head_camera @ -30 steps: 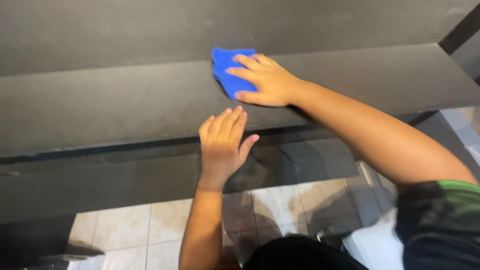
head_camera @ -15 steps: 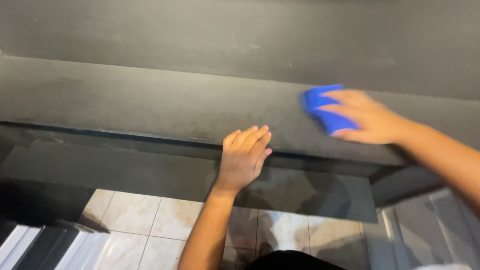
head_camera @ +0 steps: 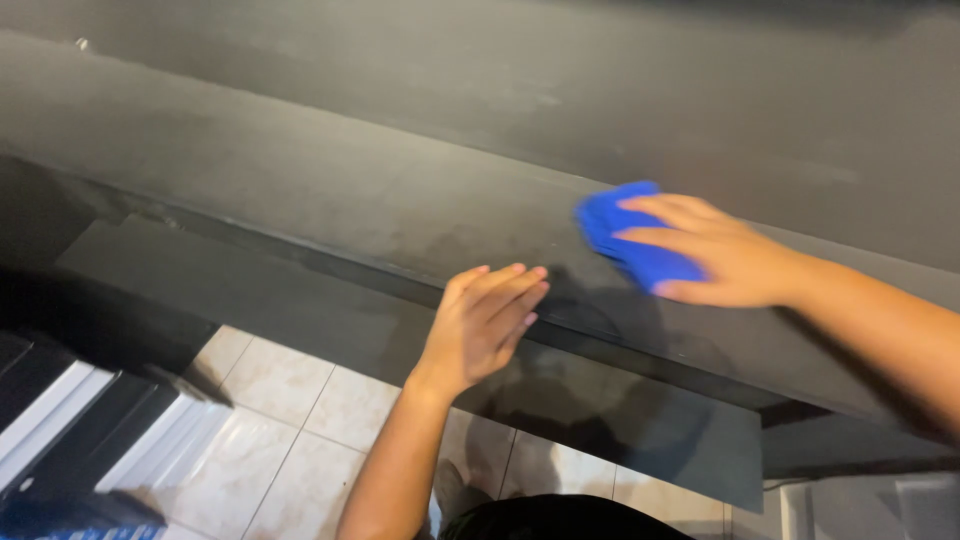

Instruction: Clean a shelf and a shoebox using a blue microfiber cloth.

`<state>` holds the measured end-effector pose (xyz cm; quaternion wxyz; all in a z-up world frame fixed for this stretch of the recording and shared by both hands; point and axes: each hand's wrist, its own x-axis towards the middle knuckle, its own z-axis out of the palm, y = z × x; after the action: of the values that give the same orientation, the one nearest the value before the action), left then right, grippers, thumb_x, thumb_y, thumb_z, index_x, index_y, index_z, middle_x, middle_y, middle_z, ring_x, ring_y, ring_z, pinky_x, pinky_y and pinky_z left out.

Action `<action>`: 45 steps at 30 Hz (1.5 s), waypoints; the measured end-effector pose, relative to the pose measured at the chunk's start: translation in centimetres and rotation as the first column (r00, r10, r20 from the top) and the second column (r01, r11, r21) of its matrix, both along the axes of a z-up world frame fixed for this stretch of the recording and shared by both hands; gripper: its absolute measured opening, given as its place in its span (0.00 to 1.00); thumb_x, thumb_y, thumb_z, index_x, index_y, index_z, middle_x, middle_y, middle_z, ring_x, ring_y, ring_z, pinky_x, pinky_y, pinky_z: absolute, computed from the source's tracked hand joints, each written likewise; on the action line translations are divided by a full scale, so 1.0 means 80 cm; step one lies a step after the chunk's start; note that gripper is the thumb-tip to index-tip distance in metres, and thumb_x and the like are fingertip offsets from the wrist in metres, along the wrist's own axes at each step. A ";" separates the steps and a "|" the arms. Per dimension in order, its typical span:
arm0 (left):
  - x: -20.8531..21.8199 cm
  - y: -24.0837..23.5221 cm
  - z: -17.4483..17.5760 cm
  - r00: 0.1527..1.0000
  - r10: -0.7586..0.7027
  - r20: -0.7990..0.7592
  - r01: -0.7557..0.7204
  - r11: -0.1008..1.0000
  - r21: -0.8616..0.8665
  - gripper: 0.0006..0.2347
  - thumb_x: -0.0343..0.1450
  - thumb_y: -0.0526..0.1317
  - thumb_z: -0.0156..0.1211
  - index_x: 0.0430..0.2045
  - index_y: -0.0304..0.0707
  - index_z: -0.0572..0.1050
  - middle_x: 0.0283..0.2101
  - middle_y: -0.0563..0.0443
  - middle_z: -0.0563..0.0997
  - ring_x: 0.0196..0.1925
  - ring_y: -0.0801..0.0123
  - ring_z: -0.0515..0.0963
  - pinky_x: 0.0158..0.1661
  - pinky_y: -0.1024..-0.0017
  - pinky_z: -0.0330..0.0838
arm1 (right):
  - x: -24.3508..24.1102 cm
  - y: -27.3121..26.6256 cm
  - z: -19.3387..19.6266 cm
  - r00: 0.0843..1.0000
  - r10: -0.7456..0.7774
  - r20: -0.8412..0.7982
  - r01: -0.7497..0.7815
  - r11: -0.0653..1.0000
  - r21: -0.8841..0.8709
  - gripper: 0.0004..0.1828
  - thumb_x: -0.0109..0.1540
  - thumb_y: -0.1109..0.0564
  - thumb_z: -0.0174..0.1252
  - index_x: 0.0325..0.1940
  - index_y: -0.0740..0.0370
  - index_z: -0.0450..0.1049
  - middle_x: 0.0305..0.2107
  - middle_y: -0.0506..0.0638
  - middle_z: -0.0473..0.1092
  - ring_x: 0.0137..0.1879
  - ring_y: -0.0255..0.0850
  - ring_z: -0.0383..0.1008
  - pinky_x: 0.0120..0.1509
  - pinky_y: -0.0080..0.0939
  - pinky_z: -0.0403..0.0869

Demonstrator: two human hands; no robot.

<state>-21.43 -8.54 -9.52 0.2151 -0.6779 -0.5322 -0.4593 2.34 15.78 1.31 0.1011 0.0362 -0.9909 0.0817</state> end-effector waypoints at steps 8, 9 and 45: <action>-0.067 -0.044 0.033 0.988 -0.153 0.007 0.152 0.987 0.058 0.15 0.79 0.39 0.39 0.50 0.40 0.77 0.56 0.46 0.80 0.60 0.52 0.79 0.62 0.51 0.67 | -0.061 -0.039 0.019 0.975 0.201 0.099 -0.196 0.979 -0.056 0.36 0.65 0.32 0.44 0.70 0.54 0.64 0.74 0.63 0.52 0.78 0.63 0.52 0.79 0.67 0.52; -0.085 -0.051 0.029 1.000 -0.022 -0.012 0.023 0.999 0.044 0.23 0.81 0.45 0.26 0.48 0.43 0.79 0.56 0.48 0.81 0.61 0.55 0.78 0.65 0.50 0.59 | -0.092 -0.055 0.022 0.957 0.273 0.102 -0.267 0.961 -0.073 0.36 0.65 0.31 0.43 0.69 0.56 0.66 0.74 0.62 0.51 0.78 0.64 0.52 0.78 0.68 0.52; -0.385 -0.057 -0.033 0.955 0.188 0.228 -0.242 0.940 0.242 0.11 0.74 0.45 0.59 0.20 0.45 0.80 0.35 0.61 0.84 0.38 0.68 0.80 0.46 0.64 0.61 | -0.545 -0.078 -0.040 0.977 0.209 -0.050 -0.209 0.978 0.008 0.35 0.64 0.35 0.55 0.71 0.52 0.67 0.69 0.60 0.59 0.70 0.68 0.62 0.69 0.69 0.63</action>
<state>-52.22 -13.10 -12.20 0.2986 -0.5303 -0.5555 -0.5666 -41.22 9.52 -1.91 0.1169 0.1424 -0.9788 0.0896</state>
